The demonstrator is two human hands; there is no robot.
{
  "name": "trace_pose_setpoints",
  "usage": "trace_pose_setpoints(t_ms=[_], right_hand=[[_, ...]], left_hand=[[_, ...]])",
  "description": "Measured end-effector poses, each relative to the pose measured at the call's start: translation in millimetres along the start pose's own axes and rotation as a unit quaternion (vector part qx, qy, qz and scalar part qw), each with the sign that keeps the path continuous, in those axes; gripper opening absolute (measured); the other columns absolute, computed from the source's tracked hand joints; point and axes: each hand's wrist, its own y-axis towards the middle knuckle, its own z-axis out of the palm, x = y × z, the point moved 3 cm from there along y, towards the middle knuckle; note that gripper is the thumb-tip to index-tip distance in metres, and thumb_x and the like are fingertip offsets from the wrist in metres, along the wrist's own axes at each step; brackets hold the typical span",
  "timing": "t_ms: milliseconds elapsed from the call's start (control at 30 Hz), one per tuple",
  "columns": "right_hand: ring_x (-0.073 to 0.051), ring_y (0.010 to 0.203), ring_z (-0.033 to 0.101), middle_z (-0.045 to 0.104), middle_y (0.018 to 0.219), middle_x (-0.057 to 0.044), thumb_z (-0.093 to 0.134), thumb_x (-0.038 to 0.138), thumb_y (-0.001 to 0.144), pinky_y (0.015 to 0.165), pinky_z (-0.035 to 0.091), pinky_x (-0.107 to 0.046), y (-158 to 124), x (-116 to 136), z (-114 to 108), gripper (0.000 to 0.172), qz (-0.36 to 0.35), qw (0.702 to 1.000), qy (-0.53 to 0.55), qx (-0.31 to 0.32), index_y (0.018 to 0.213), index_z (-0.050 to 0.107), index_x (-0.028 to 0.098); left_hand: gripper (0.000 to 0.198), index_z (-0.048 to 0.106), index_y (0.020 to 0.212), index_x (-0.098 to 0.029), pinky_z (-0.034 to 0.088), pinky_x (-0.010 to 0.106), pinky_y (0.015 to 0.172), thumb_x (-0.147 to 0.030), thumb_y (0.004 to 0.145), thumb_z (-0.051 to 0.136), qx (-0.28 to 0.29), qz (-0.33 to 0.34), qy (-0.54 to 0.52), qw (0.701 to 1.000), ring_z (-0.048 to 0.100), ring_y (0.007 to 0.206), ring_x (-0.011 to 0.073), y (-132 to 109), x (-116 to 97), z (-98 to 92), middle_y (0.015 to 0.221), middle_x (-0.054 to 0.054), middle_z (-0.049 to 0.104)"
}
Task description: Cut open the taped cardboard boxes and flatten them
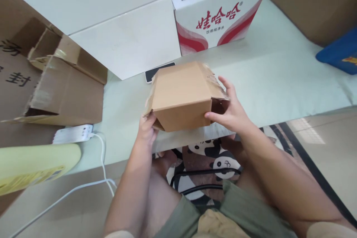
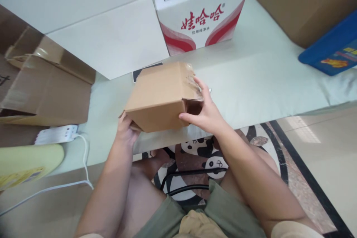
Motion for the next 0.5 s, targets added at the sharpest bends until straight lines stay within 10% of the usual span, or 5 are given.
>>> trace_pose_setpoints(t_ms=[233,500], right_hand=[[-0.021,0.075,0.066,0.071,0.107,-0.006,0.071,0.046,0.083,0.07,0.058,-0.039,2,2,-7,0.082,0.025,0.984,-0.088,-0.151,0.153,0.033,0.028],[-0.024,0.079,0.069,0.072,0.088,-0.003,0.059,0.06,0.092,0.072,0.057,-0.039,3,1,-5,0.055,0.031,0.992,-0.032,-0.116,0.136,0.053,0.028]], left_hand=[[0.045,0.075,0.083,-0.018,0.054,0.03,0.08,-0.04,0.05,0.094,-0.033,0.054,0.046,0.997,0.07,0.08,0.0201,8,-5,-4.4,0.088,0.006,0.077],[0.046,0.064,0.08,-0.019,0.049,0.023,0.066,-0.055,0.064,0.09,-0.016,0.172,0.14,0.975,0.059,0.068,0.0134,1,-20,-5.7,0.077,0.0,0.066]])
